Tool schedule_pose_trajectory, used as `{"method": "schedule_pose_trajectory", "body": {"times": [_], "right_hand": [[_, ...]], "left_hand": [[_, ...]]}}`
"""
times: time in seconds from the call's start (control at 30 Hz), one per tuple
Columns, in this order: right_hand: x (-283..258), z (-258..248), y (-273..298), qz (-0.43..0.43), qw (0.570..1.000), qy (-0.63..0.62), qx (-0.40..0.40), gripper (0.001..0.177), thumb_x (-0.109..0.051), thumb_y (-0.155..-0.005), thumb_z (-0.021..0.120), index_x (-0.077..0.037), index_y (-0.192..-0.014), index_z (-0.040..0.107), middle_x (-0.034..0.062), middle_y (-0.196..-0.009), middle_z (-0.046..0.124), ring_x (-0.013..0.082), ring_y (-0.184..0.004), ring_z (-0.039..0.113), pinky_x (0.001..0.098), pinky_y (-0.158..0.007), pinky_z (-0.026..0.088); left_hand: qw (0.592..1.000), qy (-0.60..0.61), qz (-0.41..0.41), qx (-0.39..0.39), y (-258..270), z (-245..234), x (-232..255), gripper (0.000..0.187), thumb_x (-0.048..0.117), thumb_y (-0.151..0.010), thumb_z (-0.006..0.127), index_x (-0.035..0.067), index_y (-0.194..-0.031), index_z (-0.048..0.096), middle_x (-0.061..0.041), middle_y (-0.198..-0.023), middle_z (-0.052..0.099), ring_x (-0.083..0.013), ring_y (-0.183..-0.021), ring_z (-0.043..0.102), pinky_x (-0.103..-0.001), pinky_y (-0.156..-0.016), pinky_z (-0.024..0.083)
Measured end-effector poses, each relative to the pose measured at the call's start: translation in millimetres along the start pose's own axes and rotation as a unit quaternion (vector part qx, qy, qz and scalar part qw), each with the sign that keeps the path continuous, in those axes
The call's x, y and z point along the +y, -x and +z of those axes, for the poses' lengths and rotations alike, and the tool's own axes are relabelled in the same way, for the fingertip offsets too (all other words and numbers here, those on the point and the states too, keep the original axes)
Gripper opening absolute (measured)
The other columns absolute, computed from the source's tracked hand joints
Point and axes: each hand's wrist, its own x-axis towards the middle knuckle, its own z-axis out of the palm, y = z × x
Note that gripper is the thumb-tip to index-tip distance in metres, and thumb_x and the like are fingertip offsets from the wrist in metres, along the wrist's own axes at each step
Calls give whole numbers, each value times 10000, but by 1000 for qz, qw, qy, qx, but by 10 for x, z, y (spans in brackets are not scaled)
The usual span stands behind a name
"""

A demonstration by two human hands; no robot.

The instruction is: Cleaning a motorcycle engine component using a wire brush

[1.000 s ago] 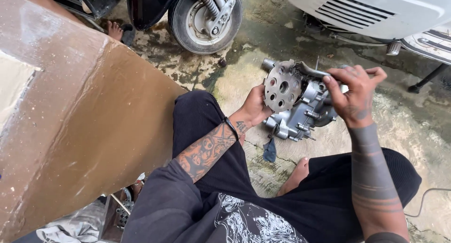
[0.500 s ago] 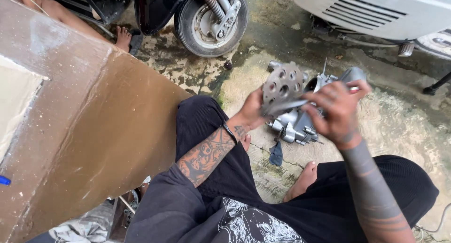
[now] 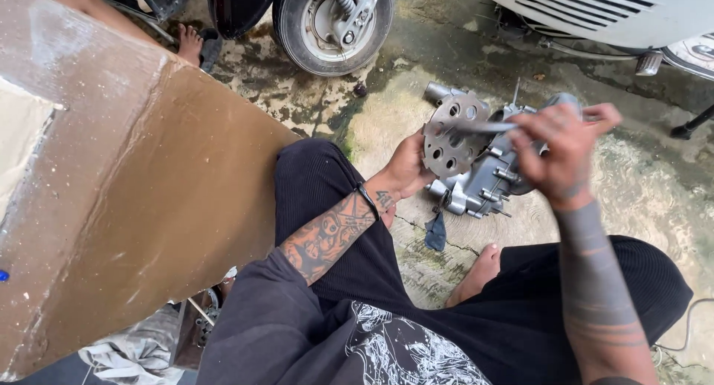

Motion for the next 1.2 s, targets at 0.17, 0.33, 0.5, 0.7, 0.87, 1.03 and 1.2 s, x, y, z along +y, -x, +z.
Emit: {"method": "schedule_pose_trajectory", "body": {"times": [0.17, 0.33, 0.5, 0.7, 0.87, 1.03, 1.2], "right_hand": [[-357, -144, -162, 3, 999, -39, 5, 245, -261, -1016, 605, -128, -1007, 810, 25, -818, 639, 262, -887, 617, 435, -1095, 138], [56, -32, 4, 45, 999, 10, 9, 199, -288, -1095, 678, -156, -1048, 820, -7, -883, 697, 193, -902, 590, 421, -1060, 200], [-428, -89, -187, -10, 999, -17, 29, 245, -348, -1032, 631, -171, -977, 792, -2, -798, 617, 222, -863, 572, 475, -1003, 230], [136, 18, 25, -18, 999, -13, 33, 304, -389, -1117, 645, -132, -1042, 790, 45, -787, 613, 279, -830, 591, 520, -998, 248], [-440, -64, -141, -42, 998, -42, 10, 255, -387, -1029, 646, -166, -978, 764, 17, -769, 604, 251, -791, 585, 520, -951, 255], [273, -72, 4, -21, 999, 20, 31, 287, -348, -1150, 648, -106, -1107, 796, 49, -799, 600, 278, -832, 592, 507, -1004, 260], [-544, -83, -201, -54, 998, -31, 23, 216, -351, -1027, 651, -190, -936, 763, 5, -772, 614, 232, -814, 605, 508, -962, 243]], "left_hand": [[991, 10, -14, -130, 76, 202, 125, 730, 506, -935, 647, 67, -1493, 481, -213, -1446, 551, -301, -1283, 582, -474, -1037, 515], [996, 6, 16, -82, 88, 150, 85, 433, 408, -1071, 486, 76, -1285, 664, -145, -1211, 716, -286, -1072, 699, -454, -923, 554], [998, -57, 22, 21, 251, 355, 192, 336, 348, -972, 626, 170, -1252, 682, -112, -1057, 729, -251, -981, 692, -414, -846, 572], [995, 0, 61, -82, 335, 436, 107, 339, 337, -1049, 579, 114, -1288, 668, -172, -1163, 705, -290, -1051, 699, -456, -940, 562], [993, -6, 25, -112, 53, 55, 27, 406, 409, -1080, 482, 64, -1205, 655, -211, -1029, 737, -301, -820, 764, -445, -720, 650], [997, 36, 53, -34, 464, 710, 138, 160, 227, -941, 636, 106, -1031, 688, -138, -956, 739, -252, -865, 744, -343, -726, 622], [997, 28, 29, 72, -26, 89, -115, 268, 324, -873, 740, 84, -993, 753, -151, -949, 761, -257, -890, 754, -386, -774, 622]]}}
